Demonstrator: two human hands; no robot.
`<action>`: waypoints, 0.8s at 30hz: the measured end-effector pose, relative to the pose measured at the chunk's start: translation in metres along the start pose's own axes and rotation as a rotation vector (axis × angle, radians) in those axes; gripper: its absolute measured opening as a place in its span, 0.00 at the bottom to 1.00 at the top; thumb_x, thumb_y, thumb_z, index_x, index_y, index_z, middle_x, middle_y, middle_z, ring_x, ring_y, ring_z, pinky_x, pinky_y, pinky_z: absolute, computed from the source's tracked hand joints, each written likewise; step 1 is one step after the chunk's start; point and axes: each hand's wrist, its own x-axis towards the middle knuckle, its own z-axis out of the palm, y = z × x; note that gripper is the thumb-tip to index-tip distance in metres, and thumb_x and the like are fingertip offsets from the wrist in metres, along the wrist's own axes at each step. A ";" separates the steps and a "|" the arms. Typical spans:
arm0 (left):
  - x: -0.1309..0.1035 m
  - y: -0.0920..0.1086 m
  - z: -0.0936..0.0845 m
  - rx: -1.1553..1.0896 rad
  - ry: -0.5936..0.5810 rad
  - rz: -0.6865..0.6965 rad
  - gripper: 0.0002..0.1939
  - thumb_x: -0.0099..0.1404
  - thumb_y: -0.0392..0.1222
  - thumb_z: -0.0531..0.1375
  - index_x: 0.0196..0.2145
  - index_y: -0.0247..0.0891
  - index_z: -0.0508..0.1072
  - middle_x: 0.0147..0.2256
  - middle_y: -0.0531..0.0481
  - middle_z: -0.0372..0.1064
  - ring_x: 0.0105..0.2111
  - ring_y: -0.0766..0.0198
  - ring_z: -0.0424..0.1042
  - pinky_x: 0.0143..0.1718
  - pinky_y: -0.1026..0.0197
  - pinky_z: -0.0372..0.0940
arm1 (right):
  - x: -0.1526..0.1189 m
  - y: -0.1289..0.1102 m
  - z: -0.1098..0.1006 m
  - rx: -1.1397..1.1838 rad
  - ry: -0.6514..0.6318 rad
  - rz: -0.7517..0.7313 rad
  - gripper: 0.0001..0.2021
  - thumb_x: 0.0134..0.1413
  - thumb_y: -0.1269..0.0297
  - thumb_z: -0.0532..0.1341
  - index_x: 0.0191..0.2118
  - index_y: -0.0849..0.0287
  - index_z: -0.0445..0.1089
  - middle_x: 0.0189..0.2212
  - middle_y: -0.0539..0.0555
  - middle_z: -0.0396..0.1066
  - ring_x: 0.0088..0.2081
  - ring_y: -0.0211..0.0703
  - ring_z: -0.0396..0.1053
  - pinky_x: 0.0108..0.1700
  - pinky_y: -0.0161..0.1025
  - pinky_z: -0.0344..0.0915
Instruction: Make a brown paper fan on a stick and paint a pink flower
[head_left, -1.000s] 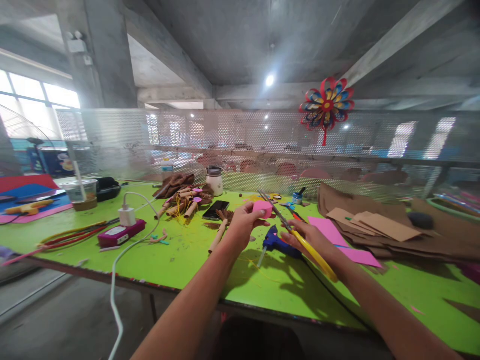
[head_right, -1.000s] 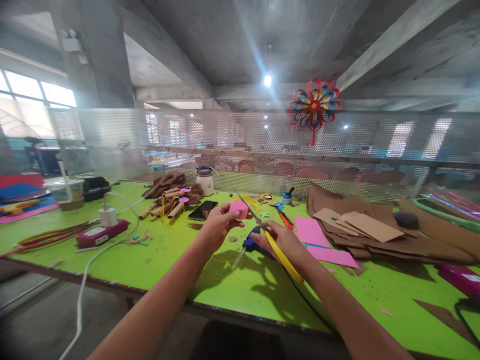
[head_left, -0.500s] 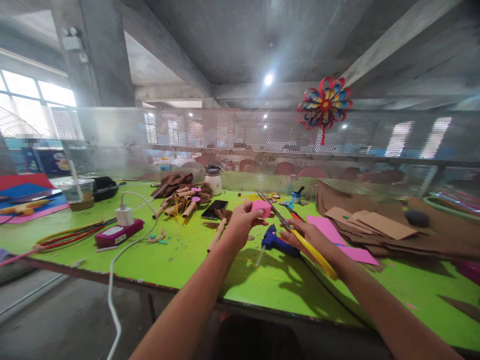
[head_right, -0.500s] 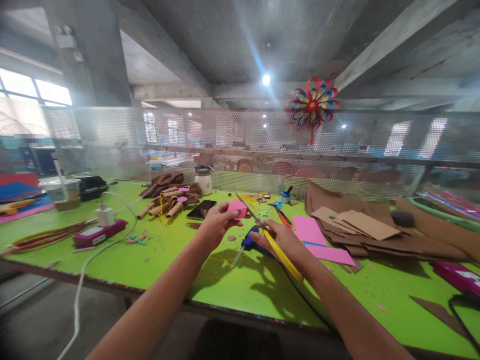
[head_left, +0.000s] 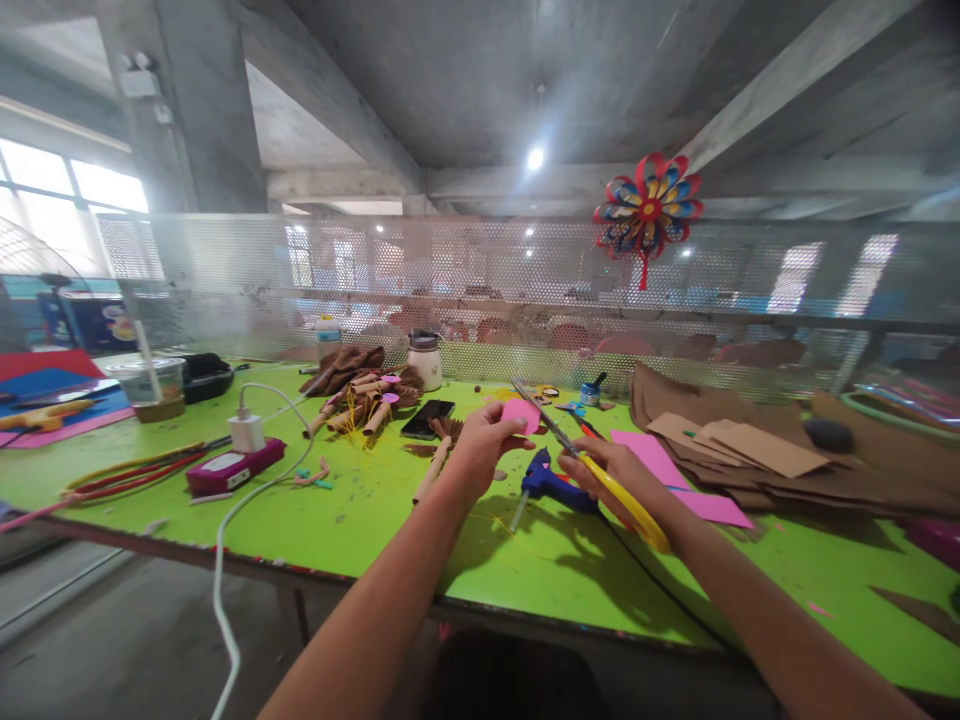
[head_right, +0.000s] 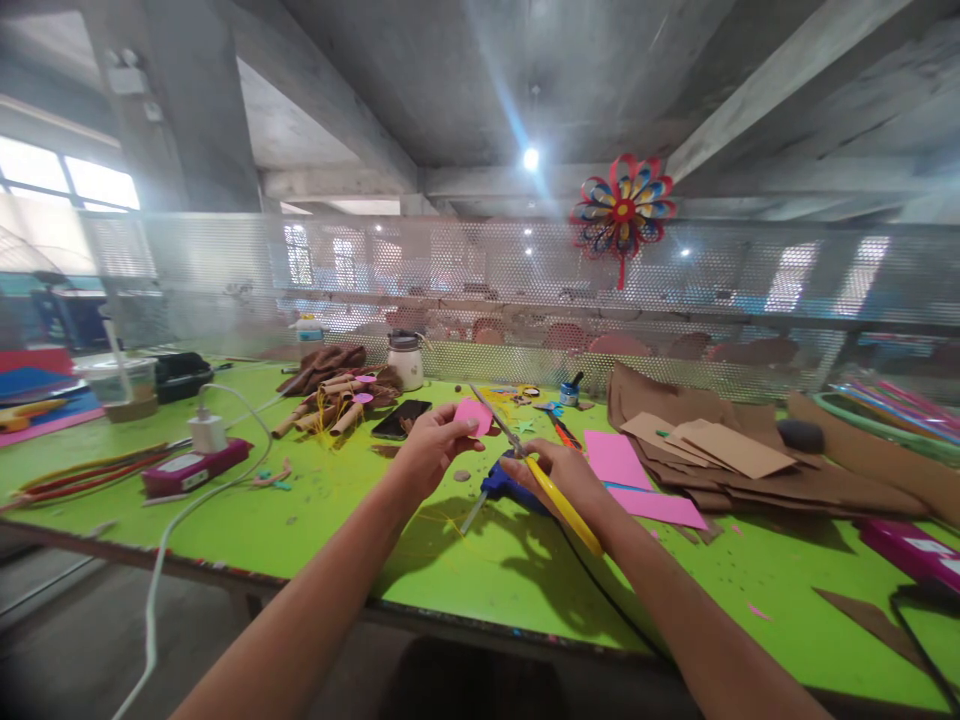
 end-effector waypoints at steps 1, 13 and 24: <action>0.000 0.000 -0.001 0.002 -0.004 0.000 0.09 0.54 0.33 0.63 0.35 0.29 0.72 0.33 0.42 0.73 0.31 0.62 0.75 0.28 0.66 0.68 | 0.000 -0.001 -0.001 0.006 0.011 0.052 0.22 0.51 0.44 0.58 0.33 0.60 0.72 0.17 0.50 0.67 0.19 0.40 0.65 0.21 0.35 0.60; -0.003 0.004 0.002 0.006 -0.008 -0.026 0.11 0.54 0.37 0.65 0.34 0.31 0.69 0.27 0.46 0.72 0.23 0.66 0.72 0.22 0.68 0.61 | 0.016 0.029 -0.001 -0.304 0.145 0.128 0.22 0.49 0.45 0.58 0.37 0.60 0.76 0.27 0.56 0.75 0.29 0.48 0.73 0.31 0.39 0.64; -0.003 0.006 0.001 0.030 0.004 -0.030 0.11 0.52 0.43 0.65 0.27 0.32 0.71 0.20 0.54 0.64 0.19 0.73 0.63 0.20 0.68 0.52 | 0.024 0.041 -0.007 -0.457 0.090 0.202 0.19 0.52 0.53 0.59 0.44 0.60 0.74 0.37 0.59 0.77 0.37 0.49 0.74 0.35 0.38 0.62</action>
